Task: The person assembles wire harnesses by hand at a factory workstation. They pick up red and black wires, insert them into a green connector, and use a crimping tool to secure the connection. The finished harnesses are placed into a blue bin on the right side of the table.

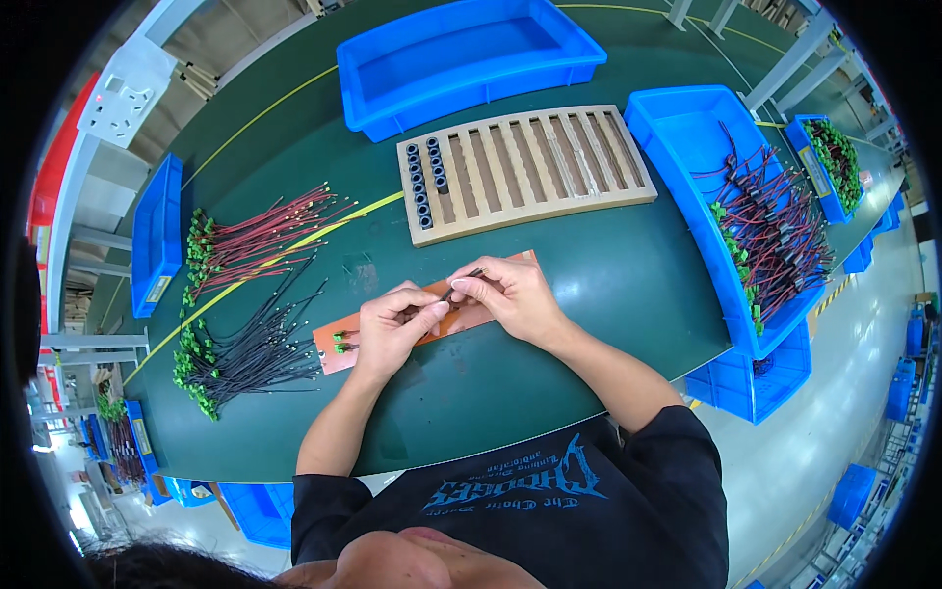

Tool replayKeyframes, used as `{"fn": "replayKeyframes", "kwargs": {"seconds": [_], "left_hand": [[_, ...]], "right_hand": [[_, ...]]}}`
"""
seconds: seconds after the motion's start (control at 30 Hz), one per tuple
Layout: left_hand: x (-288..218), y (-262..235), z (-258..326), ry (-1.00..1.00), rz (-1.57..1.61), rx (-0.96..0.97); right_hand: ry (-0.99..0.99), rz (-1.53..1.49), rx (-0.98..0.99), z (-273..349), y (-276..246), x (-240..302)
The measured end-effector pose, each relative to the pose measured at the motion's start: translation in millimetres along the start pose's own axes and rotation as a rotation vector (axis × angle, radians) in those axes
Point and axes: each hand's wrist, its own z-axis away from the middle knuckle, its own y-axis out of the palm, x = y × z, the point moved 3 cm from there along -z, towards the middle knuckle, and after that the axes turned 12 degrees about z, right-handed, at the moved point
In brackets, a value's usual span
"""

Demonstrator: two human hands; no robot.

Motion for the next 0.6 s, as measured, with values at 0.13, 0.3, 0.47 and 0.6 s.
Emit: {"fn": "replayKeyframes", "kwargs": {"seconds": [0.13, 0.3, 0.47, 0.6], "left_hand": [[-2, -1, -1, -0.004, 0.016, 0.007], [-6, -2, 1, -0.036, 0.014, 0.014], [-4, -5, 4, -0.031, 0.111, -0.016], [-3, -4, 1, 0.005, 0.147, -0.038]], "right_hand": [[-0.016, -0.025, 0.046, -5, -4, -3], [0.115, -0.16, 0.091, -4, -9, 11], [0.119, -0.52, -0.271, -14, -37, -4], [-0.042, -0.225, -0.034, -1, -21, -10]]}}
